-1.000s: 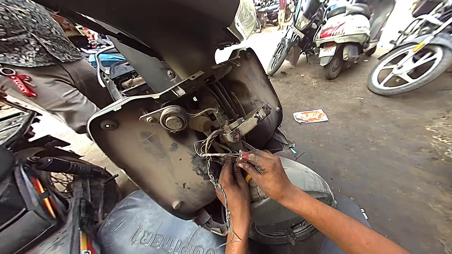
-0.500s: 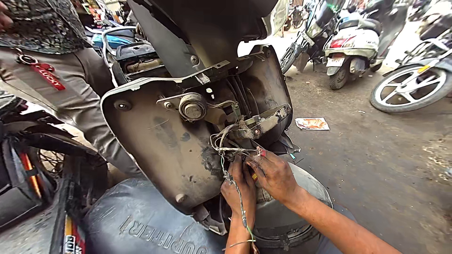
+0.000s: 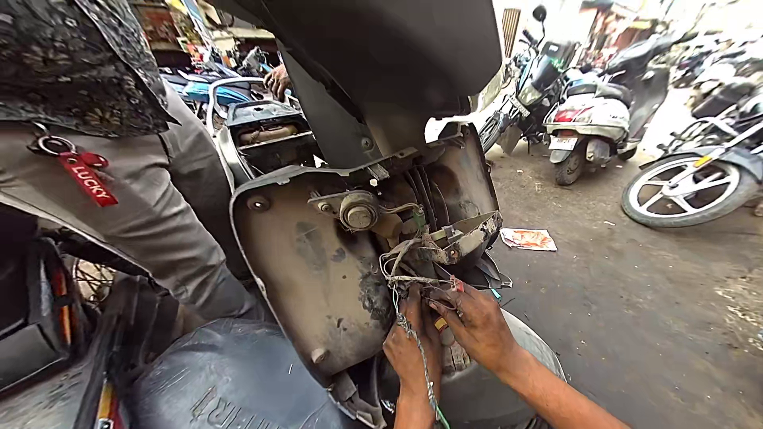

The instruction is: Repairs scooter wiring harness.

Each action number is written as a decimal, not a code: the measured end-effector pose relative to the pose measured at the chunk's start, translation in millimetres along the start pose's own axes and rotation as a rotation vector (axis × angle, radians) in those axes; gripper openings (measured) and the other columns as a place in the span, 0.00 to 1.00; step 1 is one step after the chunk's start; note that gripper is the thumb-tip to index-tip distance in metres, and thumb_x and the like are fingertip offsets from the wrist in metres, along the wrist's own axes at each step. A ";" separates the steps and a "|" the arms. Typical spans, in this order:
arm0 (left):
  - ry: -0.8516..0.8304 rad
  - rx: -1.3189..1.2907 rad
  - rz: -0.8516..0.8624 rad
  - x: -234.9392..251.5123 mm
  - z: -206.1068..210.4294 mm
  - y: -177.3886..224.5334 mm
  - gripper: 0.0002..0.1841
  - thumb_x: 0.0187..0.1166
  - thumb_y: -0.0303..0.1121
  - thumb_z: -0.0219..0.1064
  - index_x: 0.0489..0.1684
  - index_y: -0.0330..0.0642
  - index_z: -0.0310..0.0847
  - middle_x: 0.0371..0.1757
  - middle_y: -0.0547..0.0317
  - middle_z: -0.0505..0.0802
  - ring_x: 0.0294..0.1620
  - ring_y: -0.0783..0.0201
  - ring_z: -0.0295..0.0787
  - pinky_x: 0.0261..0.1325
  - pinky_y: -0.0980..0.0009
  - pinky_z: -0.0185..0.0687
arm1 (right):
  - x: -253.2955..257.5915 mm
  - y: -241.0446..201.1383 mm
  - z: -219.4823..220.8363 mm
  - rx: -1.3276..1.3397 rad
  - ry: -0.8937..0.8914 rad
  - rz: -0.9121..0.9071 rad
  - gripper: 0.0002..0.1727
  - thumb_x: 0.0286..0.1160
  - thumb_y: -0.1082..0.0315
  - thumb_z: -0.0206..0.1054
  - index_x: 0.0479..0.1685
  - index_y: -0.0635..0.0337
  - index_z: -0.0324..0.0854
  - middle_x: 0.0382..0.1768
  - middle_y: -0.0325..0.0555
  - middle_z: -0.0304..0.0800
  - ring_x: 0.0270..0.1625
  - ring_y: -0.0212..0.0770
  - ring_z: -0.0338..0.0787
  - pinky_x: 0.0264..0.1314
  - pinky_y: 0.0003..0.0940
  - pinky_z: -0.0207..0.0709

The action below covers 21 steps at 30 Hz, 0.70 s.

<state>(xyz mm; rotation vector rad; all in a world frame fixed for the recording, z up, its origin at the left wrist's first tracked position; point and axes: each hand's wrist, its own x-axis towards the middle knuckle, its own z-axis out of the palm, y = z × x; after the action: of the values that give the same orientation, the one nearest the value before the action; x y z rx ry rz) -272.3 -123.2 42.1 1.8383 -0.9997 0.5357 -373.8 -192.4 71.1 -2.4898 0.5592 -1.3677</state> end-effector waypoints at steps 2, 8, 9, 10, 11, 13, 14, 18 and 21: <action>-0.009 -0.002 -0.009 0.2 -0.7 -0.5 0.15 0.80 0.32 0.63 0.56 0.46 0.94 0.44 0.54 0.99 0.36 0.55 0.98 0.30 0.53 0.89 | -0.8 0.4 2.1 -0.027 0.009 0.008 0.09 0.81 0.59 0.69 0.47 0.50 0.93 0.42 0.38 0.93 0.45 0.31 0.92 0.50 0.29 0.88; -0.005 0.005 -0.013 -1.4 1.9 -1.2 0.15 0.79 0.34 0.62 0.56 0.47 0.94 0.42 0.55 0.99 0.35 0.56 0.98 0.30 0.54 0.89 | 0.8 -1.6 6.5 -0.086 0.056 -0.047 0.10 0.81 0.62 0.67 0.43 0.53 0.93 0.45 0.41 0.94 0.48 0.33 0.93 0.52 0.30 0.89; -0.003 0.007 -0.013 -1.7 2.3 -0.8 0.15 0.79 0.33 0.63 0.55 0.47 0.94 0.41 0.54 0.99 0.34 0.55 0.97 0.30 0.53 0.88 | 0.5 -2.0 6.7 -0.095 0.059 -0.056 0.10 0.81 0.62 0.67 0.42 0.54 0.93 0.45 0.42 0.94 0.48 0.34 0.93 0.52 0.31 0.89; 0.000 0.008 -0.010 -1.8 2.6 -0.4 0.15 0.78 0.33 0.63 0.55 0.46 0.94 0.40 0.54 0.98 0.33 0.54 0.97 0.28 0.53 0.87 | 0.5 -2.5 6.7 -0.106 0.064 -0.064 0.10 0.81 0.62 0.66 0.43 0.54 0.93 0.46 0.42 0.94 0.49 0.34 0.94 0.53 0.31 0.89; 0.002 0.007 -0.006 -1.9 2.8 -0.3 0.15 0.79 0.34 0.63 0.55 0.45 0.94 0.39 0.54 0.98 0.32 0.54 0.96 0.28 0.53 0.87 | 0.7 -3.0 6.8 -0.115 0.064 -0.069 0.10 0.81 0.62 0.66 0.44 0.54 0.93 0.46 0.42 0.94 0.50 0.34 0.94 0.53 0.31 0.89; 0.014 0.003 0.002 -2.3 3.4 -0.9 0.15 0.80 0.34 0.63 0.55 0.45 0.94 0.38 0.54 0.98 0.32 0.54 0.96 0.28 0.54 0.87 | 1.8 -3.7 6.8 -0.126 0.059 -0.081 0.10 0.81 0.63 0.66 0.44 0.55 0.93 0.47 0.43 0.94 0.52 0.36 0.93 0.55 0.31 0.89; 0.020 0.003 0.002 -2.5 3.4 -1.3 0.15 0.80 0.34 0.63 0.55 0.45 0.94 0.39 0.53 0.98 0.32 0.54 0.96 0.28 0.54 0.87 | 2.7 -4.1 6.7 -0.132 0.057 -0.093 0.10 0.80 0.63 0.66 0.43 0.55 0.93 0.48 0.43 0.95 0.54 0.36 0.93 0.57 0.32 0.88; 0.021 0.018 -0.001 -3.3 5.0 -2.5 0.15 0.80 0.35 0.63 0.56 0.46 0.94 0.37 0.53 0.98 0.30 0.53 0.95 0.26 0.53 0.86 | 4.1 -4.4 5.7 -0.152 0.046 -0.126 0.10 0.80 0.64 0.66 0.45 0.55 0.93 0.51 0.45 0.95 0.58 0.39 0.93 0.60 0.34 0.88; 0.029 0.026 0.009 -3.0 6.7 -5.6 0.14 0.79 0.34 0.64 0.53 0.45 0.95 0.36 0.52 0.98 0.30 0.53 0.96 0.26 0.54 0.86 | 6.5 -4.6 5.7 -0.158 0.024 -0.137 0.09 0.80 0.65 0.65 0.46 0.54 0.92 0.50 0.43 0.95 0.58 0.39 0.93 0.59 0.34 0.88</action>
<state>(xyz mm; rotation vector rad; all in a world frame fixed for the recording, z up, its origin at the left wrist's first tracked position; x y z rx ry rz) -269.8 -126.6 34.0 1.8441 -0.9866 0.5816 -364.8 -191.0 74.8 -2.6850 0.5296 -1.4568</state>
